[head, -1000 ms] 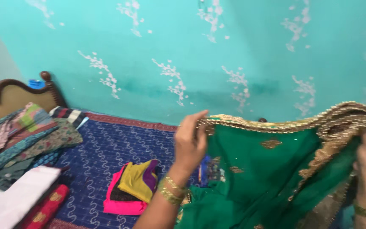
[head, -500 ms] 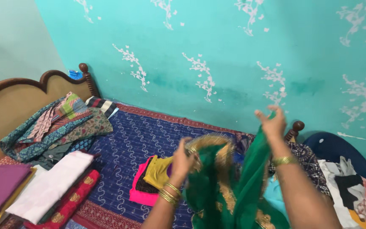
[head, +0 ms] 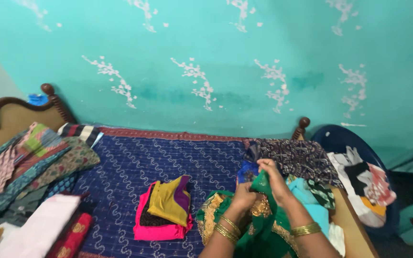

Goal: The person folds a green saree with gold trim on a bed and then carries it to a cabinet and places it inside.

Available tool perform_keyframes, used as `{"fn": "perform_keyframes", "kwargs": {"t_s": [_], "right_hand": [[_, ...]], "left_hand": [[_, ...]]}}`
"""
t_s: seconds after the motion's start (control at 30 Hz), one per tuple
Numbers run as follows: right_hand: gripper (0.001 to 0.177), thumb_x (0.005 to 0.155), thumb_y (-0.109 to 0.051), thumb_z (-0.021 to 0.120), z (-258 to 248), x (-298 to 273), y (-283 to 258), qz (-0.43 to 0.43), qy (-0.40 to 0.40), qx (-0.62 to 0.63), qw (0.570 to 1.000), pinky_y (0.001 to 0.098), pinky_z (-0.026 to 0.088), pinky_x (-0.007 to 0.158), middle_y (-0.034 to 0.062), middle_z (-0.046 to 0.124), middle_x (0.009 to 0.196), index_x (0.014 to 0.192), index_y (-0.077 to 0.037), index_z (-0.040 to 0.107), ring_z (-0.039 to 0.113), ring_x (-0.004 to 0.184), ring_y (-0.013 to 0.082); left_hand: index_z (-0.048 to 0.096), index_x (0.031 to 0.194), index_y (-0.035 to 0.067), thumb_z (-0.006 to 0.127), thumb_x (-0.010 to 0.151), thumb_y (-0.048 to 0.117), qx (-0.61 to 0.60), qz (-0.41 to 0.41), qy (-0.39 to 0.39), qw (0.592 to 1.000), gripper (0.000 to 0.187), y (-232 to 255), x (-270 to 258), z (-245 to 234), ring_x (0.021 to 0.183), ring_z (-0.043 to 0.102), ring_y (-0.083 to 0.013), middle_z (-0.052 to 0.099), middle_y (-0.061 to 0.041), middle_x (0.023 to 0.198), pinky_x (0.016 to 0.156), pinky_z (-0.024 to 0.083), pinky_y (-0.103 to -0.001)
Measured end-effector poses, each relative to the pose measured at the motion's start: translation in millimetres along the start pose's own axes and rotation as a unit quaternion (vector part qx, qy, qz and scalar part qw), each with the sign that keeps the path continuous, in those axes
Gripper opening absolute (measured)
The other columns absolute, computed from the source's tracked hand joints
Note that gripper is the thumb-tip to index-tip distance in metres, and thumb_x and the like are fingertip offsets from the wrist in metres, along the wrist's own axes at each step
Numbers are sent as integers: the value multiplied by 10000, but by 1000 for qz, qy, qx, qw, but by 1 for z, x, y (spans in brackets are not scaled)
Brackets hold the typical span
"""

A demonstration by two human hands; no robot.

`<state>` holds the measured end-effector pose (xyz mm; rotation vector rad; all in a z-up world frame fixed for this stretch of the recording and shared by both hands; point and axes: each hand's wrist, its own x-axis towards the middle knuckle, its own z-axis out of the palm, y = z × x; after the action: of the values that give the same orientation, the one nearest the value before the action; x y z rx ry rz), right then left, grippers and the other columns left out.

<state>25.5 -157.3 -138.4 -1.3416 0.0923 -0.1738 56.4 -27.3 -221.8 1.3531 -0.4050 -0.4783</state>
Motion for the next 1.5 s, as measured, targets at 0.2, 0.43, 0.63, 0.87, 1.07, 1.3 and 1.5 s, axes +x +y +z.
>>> {"fn": "perform_keyframes", "kwargs": {"t_s": [0.2, 0.43, 0.63, 0.87, 1.07, 1.3, 1.5], "right_hand": [[720, 751, -38, 673, -13, -51, -68, 51, -176, -106, 977, 331, 517, 927, 112, 589, 1345, 1439, -142, 490, 592, 1201, 200], [489, 770, -201, 849, -5, -59, -65, 63, -130, -257, 956, 321, 551, 900, 68, 776, 1114, 1214, -60, 698, 699, 1034, 136], [289, 815, -183, 838, 12, -51, -54, -9, -76, -322, 944, 317, 542, 819, 62, 773, 962, 1046, -15, 794, 675, 915, 117], [283, 854, -120, 773, 13, -30, -54, -52, -5, -196, 979, 284, 593, 758, 77, 793, 982, 1120, -24, 754, 714, 845, 119], [318, 882, -22, 681, 36, -35, -34, -209, 75, -416, 882, 304, 578, 706, 125, 765, 1011, 1199, -30, 708, 730, 844, 195], [286, 885, -61, 669, 65, -60, -35, -149, -1, -458, 876, 328, 571, 773, 92, 772, 1033, 1165, -83, 722, 766, 901, 220], [303, 882, -72, 685, 72, -70, -43, -173, -50, -463, 868, 337, 566, 746, 73, 768, 988, 1175, -109, 749, 747, 857, 213]], "left_hand": [[795, 964, 25, 751, 785, -7, -12, -43, -7, 999, 187, 35, -20, 3, 677, 626, -96, 746, -31, 827, 607, 485, -249], [761, 957, 14, 731, 826, 0, -43, -43, -41, 997, 135, 34, -28, -16, 701, 655, -95, 748, -43, 846, 615, 506, -243], [742, 1102, 1, 738, 788, -42, 29, -2, -12, 999, 317, 39, -35, -35, 728, 645, -98, 727, -24, 881, 650, 522, -247], [419, 1456, 31, 744, 808, -46, -41, -79, 77, 993, 730, 89, -54, -54, 779, 725, -206, 718, -120, 933, 664, 603, -317], [447, 1439, 51, 654, 852, -30, -206, -112, 114, 965, 628, 97, -47, -62, 850, 751, -239, 729, -147, 1039, 678, 664, -361], [642, 1289, -13, 643, 907, 43, -187, -92, 147, 967, 386, 41, -20, -68, 877, 724, -189, 700, -108, 1046, 665, 661, -329], [592, 1261, -3, 579, 953, 92, -231, -108, 127, 959, 323, 40, -25, -68, 841, 731, -213, 700, -132, 1030, 655, 660, -335]]}}
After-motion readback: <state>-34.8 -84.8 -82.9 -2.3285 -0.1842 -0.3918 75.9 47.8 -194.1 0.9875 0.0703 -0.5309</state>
